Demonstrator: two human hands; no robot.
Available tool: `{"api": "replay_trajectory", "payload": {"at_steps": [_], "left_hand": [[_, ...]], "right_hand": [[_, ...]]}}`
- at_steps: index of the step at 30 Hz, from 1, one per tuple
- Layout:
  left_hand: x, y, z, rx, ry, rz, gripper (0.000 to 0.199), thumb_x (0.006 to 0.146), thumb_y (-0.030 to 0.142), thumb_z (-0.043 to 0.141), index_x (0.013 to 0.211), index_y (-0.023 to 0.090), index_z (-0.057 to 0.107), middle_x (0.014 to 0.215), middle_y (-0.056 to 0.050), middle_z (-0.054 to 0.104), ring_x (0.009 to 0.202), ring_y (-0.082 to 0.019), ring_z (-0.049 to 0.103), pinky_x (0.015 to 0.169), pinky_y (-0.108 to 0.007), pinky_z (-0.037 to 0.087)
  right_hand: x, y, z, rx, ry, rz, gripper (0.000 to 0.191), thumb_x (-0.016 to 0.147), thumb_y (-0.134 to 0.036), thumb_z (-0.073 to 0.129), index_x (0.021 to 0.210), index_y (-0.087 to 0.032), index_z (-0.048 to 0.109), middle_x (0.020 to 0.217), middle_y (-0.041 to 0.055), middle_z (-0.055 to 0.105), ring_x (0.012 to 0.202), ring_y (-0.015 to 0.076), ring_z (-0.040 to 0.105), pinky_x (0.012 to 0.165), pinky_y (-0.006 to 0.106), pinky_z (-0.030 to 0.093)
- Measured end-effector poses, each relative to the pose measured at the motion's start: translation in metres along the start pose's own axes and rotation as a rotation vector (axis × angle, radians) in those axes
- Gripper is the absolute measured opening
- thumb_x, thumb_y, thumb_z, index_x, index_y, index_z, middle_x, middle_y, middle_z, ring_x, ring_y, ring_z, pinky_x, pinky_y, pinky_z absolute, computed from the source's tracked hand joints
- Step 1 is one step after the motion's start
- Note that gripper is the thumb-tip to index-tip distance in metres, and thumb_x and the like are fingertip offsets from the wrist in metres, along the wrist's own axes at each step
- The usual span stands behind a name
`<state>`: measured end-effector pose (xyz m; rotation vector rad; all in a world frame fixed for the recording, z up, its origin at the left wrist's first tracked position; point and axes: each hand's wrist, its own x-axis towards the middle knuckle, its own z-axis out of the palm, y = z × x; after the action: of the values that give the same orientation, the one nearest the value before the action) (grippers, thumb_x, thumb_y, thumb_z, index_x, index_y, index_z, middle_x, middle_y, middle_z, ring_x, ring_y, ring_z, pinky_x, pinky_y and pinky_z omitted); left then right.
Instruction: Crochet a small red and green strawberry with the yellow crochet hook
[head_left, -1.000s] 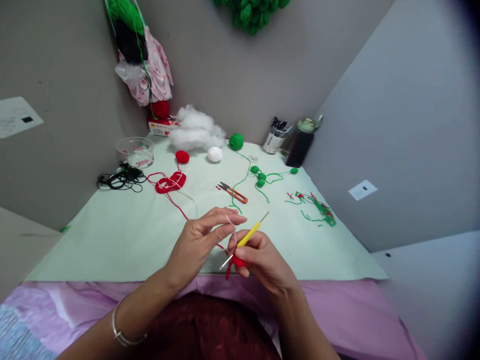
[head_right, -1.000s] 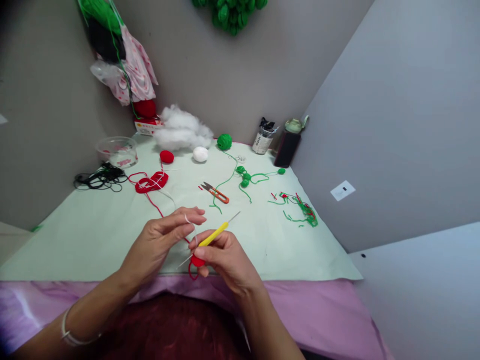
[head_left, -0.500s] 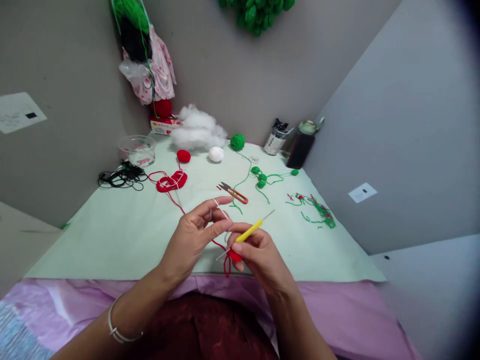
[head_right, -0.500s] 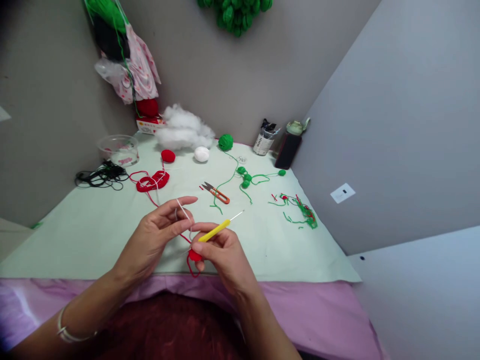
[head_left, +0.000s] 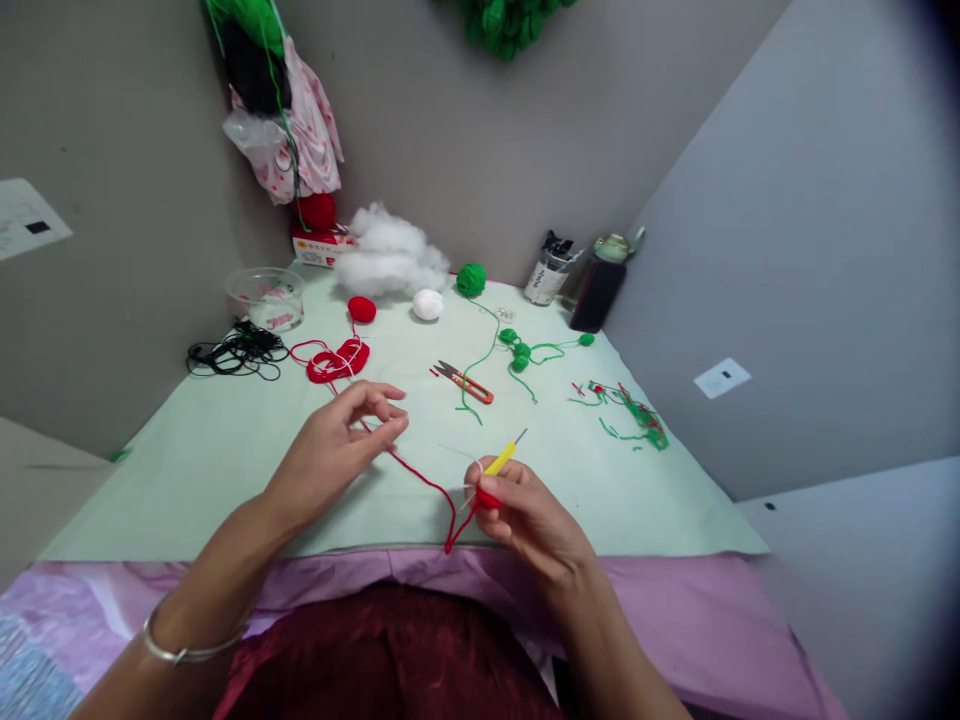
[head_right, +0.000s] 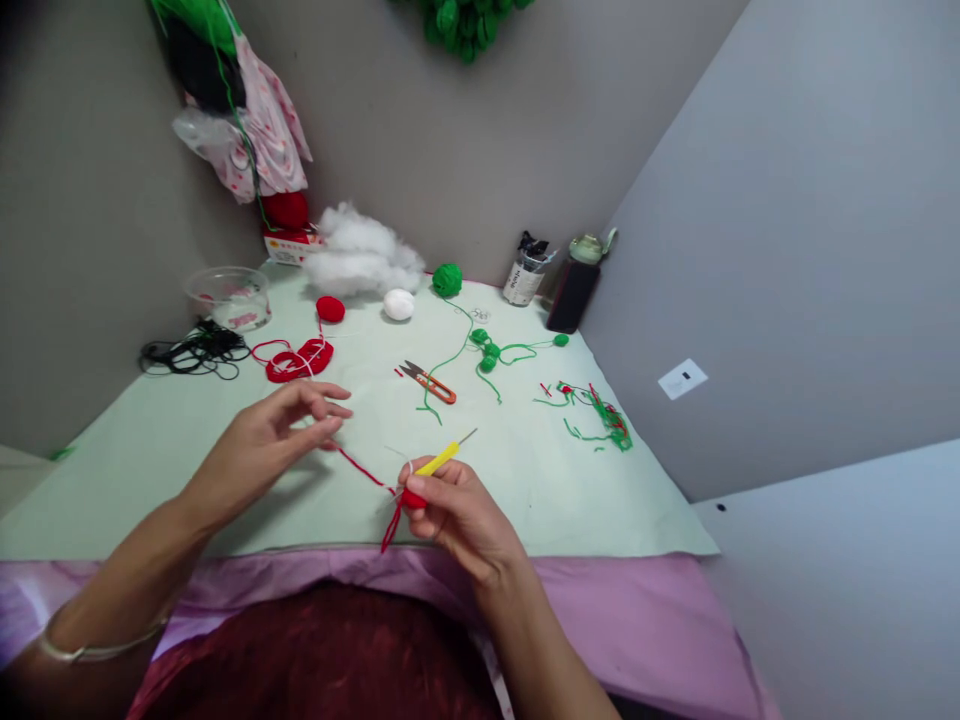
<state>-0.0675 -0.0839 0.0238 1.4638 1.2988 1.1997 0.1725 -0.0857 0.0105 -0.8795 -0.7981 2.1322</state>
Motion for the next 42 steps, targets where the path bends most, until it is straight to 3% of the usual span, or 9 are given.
{"api": "replay_trajectory", "payload": {"at_steps": [5, 9, 12, 15, 22, 26, 31, 36, 42], "left_hand": [[-0.019, 0.024, 0.032, -0.405, -0.373, -0.045, 0.025, 0.101, 0.048, 0.061, 0.114, 0.026, 0.063, 0.158, -0.011, 0.051, 0.138, -0.031, 0.058, 0.107, -0.049, 0.054], [-0.007, 0.018, 0.057, -0.487, -0.315, 0.108, 0.027, 0.107, 0.046, 0.051, 0.098, 0.024, 0.065, 0.151, -0.009, 0.062, 0.147, -0.029, 0.051, 0.122, -0.053, 0.037], [0.002, 0.005, 0.065, -0.231, -0.243, 0.361, 0.047, 0.109, 0.037, 0.046, 0.067, 0.021, 0.063, 0.13, -0.009, 0.076, 0.148, -0.03, 0.05, 0.13, -0.054, 0.018], [-0.003, -0.003, 0.068, -0.012, -0.111, 0.51, 0.025, 0.1, 0.026, 0.062, 0.081, 0.02, 0.078, 0.129, -0.011, 0.077, 0.151, -0.031, 0.046, 0.132, -0.054, 0.009], [-0.018, 0.007, 0.069, -0.51, -0.007, -0.03, 0.013, 0.094, 0.033, 0.074, 0.095, 0.028, 0.086, 0.115, -0.003, 0.079, 0.124, -0.024, 0.065, 0.11, -0.036, 0.045], [-0.014, 0.008, 0.064, -0.529, 0.096, -0.075, 0.01, 0.088, 0.033, 0.081, 0.096, 0.03, 0.087, 0.097, 0.0, 0.077, 0.093, -0.016, 0.064, 0.091, -0.027, 0.049], [-0.019, 0.014, 0.073, -0.552, 0.002, -0.155, 0.032, 0.081, 0.033, 0.086, 0.112, 0.025, 0.084, 0.079, 0.001, 0.069, 0.073, -0.014, 0.059, 0.073, -0.028, 0.049], [-0.027, 0.021, 0.079, -0.645, -0.03, -0.182, 0.048, 0.079, 0.034, 0.087, 0.125, 0.02, 0.078, 0.082, 0.0, 0.069, 0.079, -0.016, 0.063, 0.08, -0.03, 0.052], [-0.039, 0.028, 0.063, -0.555, -0.11, -0.19, 0.046, 0.092, 0.034, 0.076, 0.137, 0.027, 0.072, 0.096, -0.001, 0.074, 0.084, -0.016, 0.063, 0.079, -0.029, 0.051]], "right_hand": [[-0.005, 0.003, -0.001, -0.012, -0.009, -0.014, 0.028, 0.069, -0.032, 0.094, 0.08, -0.013, 0.077, 0.053, -0.0053, 0.055, 0.042, 0.002, 0.037, 0.039, 0.014, 0.029], [-0.015, 0.002, 0.002, -0.041, 0.004, -0.062, 0.026, 0.07, -0.032, 0.093, 0.079, -0.014, 0.077, 0.054, -0.0045, 0.057, 0.042, 0.0026, 0.04, 0.039, 0.014, 0.03], [-0.02, 0.001, 0.004, -0.053, -0.009, -0.073, 0.025, 0.071, -0.033, 0.093, 0.08, -0.015, 0.078, 0.052, -0.0047, 0.057, 0.04, 0.0027, 0.04, 0.038, 0.016, 0.031], [-0.018, 0.003, 0.006, -0.067, 0.03, -0.127, 0.024, 0.07, -0.032, 0.093, 0.078, -0.016, 0.078, 0.053, -0.0046, 0.059, 0.039, 0.0036, 0.044, 0.039, 0.016, 0.031], [-0.008, 0.01, 0.01, -0.136, 0.096, -0.341, 0.019, 0.075, -0.03, 0.09, 0.083, -0.018, 0.078, 0.061, -0.0033, 0.065, 0.044, 0.0063, 0.054, 0.045, 0.019, 0.038], [-0.013, 0.009, 0.015, -0.169, 0.131, -0.571, 0.014, 0.079, -0.029, 0.087, 0.08, -0.02, 0.076, 0.074, -0.0018, 0.066, 0.048, 0.0066, 0.055, 0.045, 0.021, 0.041], [-0.015, 0.015, 0.023, -0.495, 0.289, -0.929, 0.01, 0.087, -0.016, 0.079, 0.087, -0.026, 0.079, 0.079, -0.0005, 0.068, 0.07, 0.0133, 0.065, 0.063, 0.027, 0.054], [-0.013, 0.021, 0.025, -1.044, 0.475, -1.288, 0.027, 0.091, -0.006, 0.071, 0.105, -0.028, 0.078, 0.088, 0.0021, 0.069, 0.078, 0.0158, 0.067, 0.069, 0.03, 0.058], [-0.019, 0.022, 0.014, -1.294, 0.497, -1.433, 0.04, 0.091, -0.003, 0.069, 0.12, -0.03, 0.075, 0.092, 0.0028, 0.067, 0.079, 0.0164, 0.068, 0.065, 0.03, 0.059]]}}
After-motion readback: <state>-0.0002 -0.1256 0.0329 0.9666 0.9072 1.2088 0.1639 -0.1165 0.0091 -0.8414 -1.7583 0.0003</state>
